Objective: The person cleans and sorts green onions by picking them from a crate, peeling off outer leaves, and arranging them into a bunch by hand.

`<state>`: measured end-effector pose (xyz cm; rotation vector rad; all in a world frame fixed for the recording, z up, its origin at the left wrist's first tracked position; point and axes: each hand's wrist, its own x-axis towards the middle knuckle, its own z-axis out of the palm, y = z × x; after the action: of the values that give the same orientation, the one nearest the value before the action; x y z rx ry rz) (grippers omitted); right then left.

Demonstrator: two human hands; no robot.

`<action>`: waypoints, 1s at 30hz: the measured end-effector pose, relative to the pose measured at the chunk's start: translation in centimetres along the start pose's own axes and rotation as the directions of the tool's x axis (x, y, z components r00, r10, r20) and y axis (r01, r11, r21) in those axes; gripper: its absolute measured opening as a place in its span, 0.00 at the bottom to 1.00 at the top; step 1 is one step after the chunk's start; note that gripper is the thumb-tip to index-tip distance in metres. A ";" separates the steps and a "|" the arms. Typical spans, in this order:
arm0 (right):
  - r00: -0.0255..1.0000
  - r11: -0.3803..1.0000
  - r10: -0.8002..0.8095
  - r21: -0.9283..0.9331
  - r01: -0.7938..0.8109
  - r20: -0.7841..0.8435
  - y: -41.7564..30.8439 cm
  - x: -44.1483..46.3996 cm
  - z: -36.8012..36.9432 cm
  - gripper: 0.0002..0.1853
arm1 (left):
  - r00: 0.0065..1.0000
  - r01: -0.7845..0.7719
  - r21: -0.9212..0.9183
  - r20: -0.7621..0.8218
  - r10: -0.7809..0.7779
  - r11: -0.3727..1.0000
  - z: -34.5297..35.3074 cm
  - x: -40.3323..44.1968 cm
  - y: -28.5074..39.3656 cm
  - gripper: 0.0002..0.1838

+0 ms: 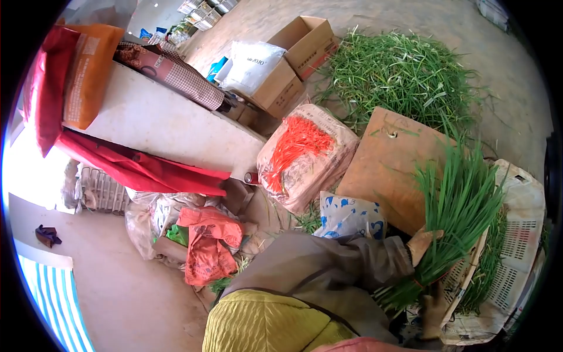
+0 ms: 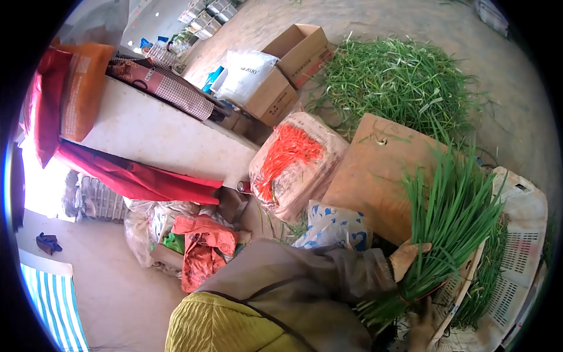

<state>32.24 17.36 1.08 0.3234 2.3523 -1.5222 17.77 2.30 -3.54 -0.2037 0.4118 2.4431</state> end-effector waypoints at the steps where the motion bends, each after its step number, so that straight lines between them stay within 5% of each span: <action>1: 0.983 0.981 0.183 -0.075 -0.181 0.025 1.1 0.6 1.9 0.40 | 0.994 -0.077 0.111 -0.069 0.085 0.991 -1.2 2.2 -2.0 0.27; 2: 0.961 0.945 0.235 -0.199 -0.261 -0.144 4.2 1.3 4.0 0.42 | 0.975 -0.146 0.226 -0.131 0.178 0.963 -2.0 3.5 -3.0 0.29; 4: 0.980 0.991 0.125 0.063 -0.117 -0.157 2.4 2.7 5.1 0.43 | 0.980 -0.181 0.116 -0.060 0.188 0.977 1.4 3.6 -0.8 0.34; 5: 0.980 0.991 0.126 0.061 -0.117 -0.154 2.0 3.2 4.8 0.43 | 0.985 -0.076 0.310 -0.126 0.120 0.948 2.6 3.4 0.1 0.37; 7: 0.947 0.740 0.313 0.609 -0.287 0.066 1.1 4.0 3.5 0.38 | 0.978 0.024 0.608 -0.178 0.107 0.793 2.3 3.5 -0.2 0.41; 8: 0.964 0.594 0.222 0.764 -0.251 0.143 1.7 3.9 2.0 0.37 | 0.976 0.023 0.608 -0.185 0.113 0.793 2.5 3.3 0.4 0.41; 10: 0.875 0.220 0.478 0.955 -0.198 0.071 -1.6 2.9 -0.1 0.28 | 0.996 -0.087 0.376 0.039 0.078 0.923 3.2 2.6 1.9 0.35; 11: 0.876 0.245 0.481 0.963 -0.112 -0.021 -1.7 2.6 -1.5 0.28 | 0.984 -0.172 0.364 0.115 0.139 0.915 2.0 3.4 2.2 0.25; 13: 0.876 0.499 0.393 0.865 0.051 -0.278 0.0 1.0 -4.6 0.28 | 0.962 -0.261 0.518 0.070 0.264 0.814 1.6 3.5 3.5 0.22; 15: 0.822 0.725 0.319 0.680 0.110 -0.472 1.7 -0.3 -6.8 0.29 | 0.883 -0.349 0.798 0.104 0.459 0.491 1.9 2.8 4.7 0.17; 16: 0.801 0.800 0.304 0.595 0.081 -0.516 2.1 -0.6 -7.4 0.29 | 0.884 -0.349 0.797 0.106 0.456 0.492 1.3 2.8 3.9 0.17; 18: 0.806 0.905 0.278 0.425 -0.037 -0.522 4.8 -1.7 -7.6 0.29 | 0.972 -0.063 0.769 0.191 -0.134 0.636 -0.5 3.6 1.6 0.20; 19: 0.822 0.935 0.269 0.341 -0.098 -0.502 5.7 -1.9 -7.2 0.29 | 0.922 0.083 0.713 0.210 -0.325 0.697 0.3 2.8 1.2 0.20; 22: 0.912 0.966 0.233 -0.031 -0.258 -0.338 9.3 -2.3 -4.4 0.30 | 0.880 0.375 0.321 0.170 -0.443 0.869 4.4 -0.9 0.3 0.20; 27: 0.962 0.923 0.183 -0.301 -0.238 -0.200 14.6 -2.7 -1.7 0.30 | 0.935 0.349 -0.015 0.073 -0.347 0.937 5.8 -1.6 0.8 0.21; 30: 0.983 0.952 0.042 -0.291 -0.094 -0.180 14.2 -1.1 -3.1 0.31 | 0.878 0.469 -0.150 0.188 -0.441 0.870 3.5 -0.6 1.1 0.20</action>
<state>37.90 25.98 -9.26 0.4716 2.6284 -1.1230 17.37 2.35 0.18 -0.1754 0.0476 2.0064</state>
